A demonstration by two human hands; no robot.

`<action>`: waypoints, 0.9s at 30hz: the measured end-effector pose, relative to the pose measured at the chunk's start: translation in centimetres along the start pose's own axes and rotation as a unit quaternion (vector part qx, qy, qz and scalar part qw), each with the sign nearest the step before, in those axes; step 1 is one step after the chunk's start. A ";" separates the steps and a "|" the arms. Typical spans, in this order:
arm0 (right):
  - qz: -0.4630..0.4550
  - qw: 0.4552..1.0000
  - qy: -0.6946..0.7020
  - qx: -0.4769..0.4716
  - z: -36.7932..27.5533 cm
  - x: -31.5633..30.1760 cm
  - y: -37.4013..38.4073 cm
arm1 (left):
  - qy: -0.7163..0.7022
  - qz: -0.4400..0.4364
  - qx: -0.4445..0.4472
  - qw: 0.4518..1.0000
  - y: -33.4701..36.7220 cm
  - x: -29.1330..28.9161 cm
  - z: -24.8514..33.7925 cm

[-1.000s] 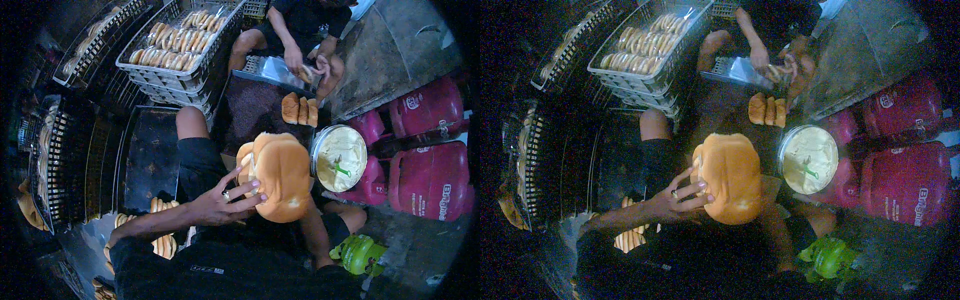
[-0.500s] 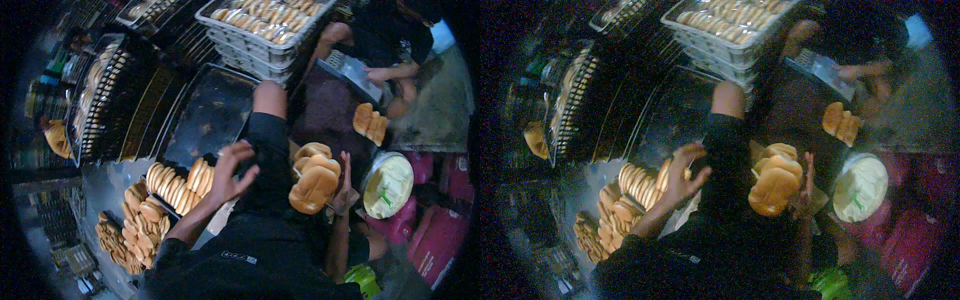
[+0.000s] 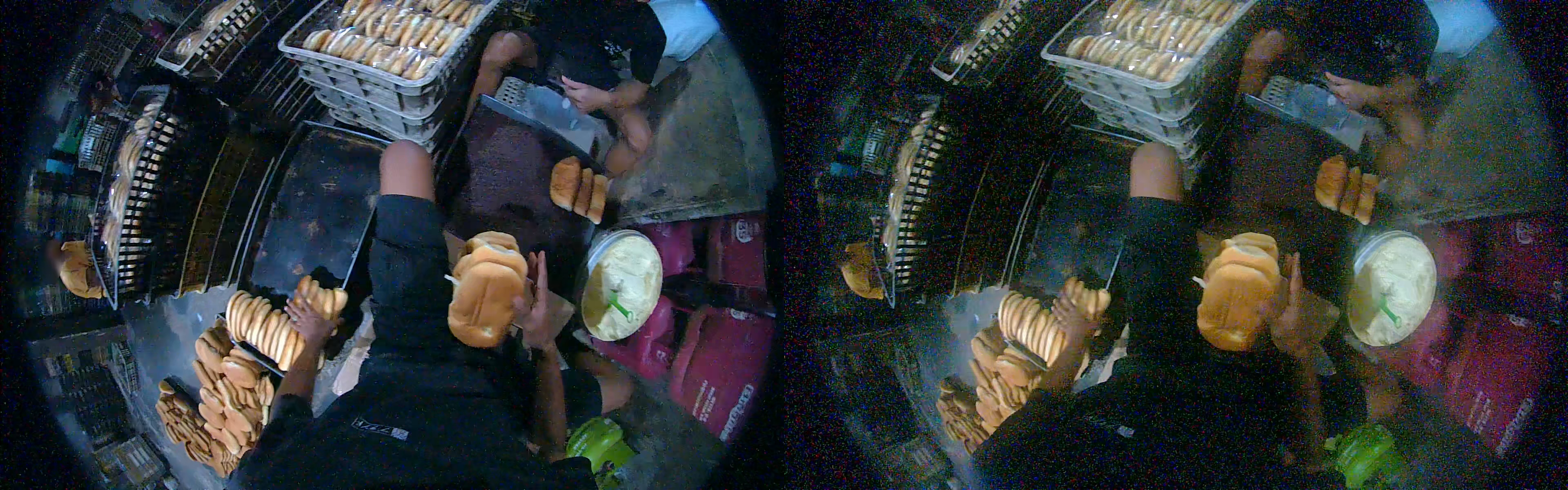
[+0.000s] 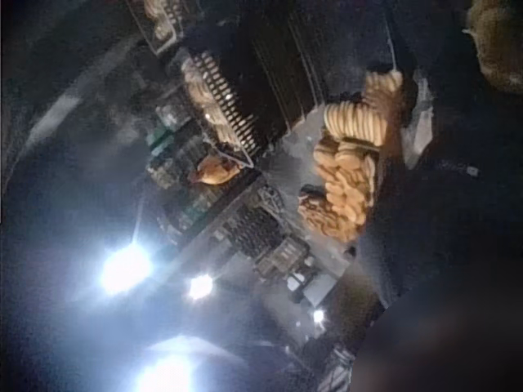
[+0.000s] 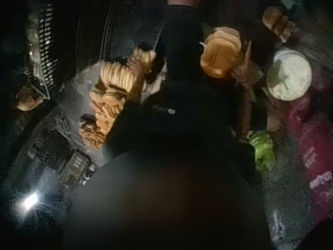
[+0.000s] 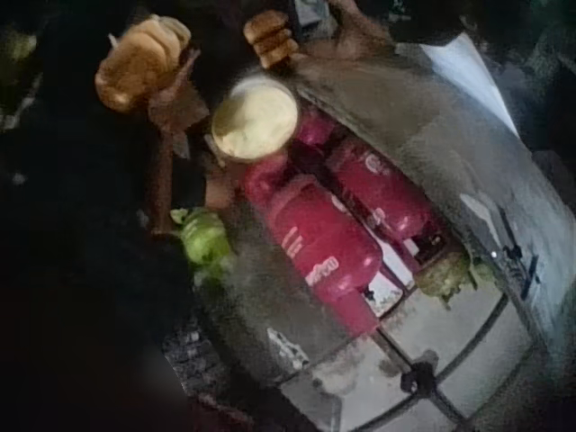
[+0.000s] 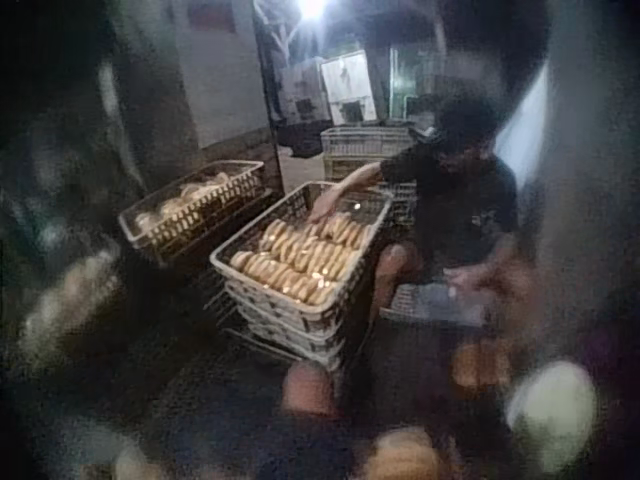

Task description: The person scoops a creamy spread from a large tub with a green spatula and spreads it onto sliced bread rolls. The person repeatedly picks up rolls, applies the spread, and places them back on the table. Another person nearby uses a bread slicer to cut additional rolls.

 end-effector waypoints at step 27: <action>-0.151 0.702 0.686 -0.119 -10.4 -9.2 -1.9 | -0.146 0.129 0.871 0.451 -10.4 -36.9 40.1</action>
Point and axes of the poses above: each hand's wrist, its own y-axis towards the middle knuckle, its own x-axis out of the palm, z = x × y, the point moved 4 cm from there along y, towards the middle knuckle, and after that the axes turned 11 degrees about -y, right-handed, at the moved point
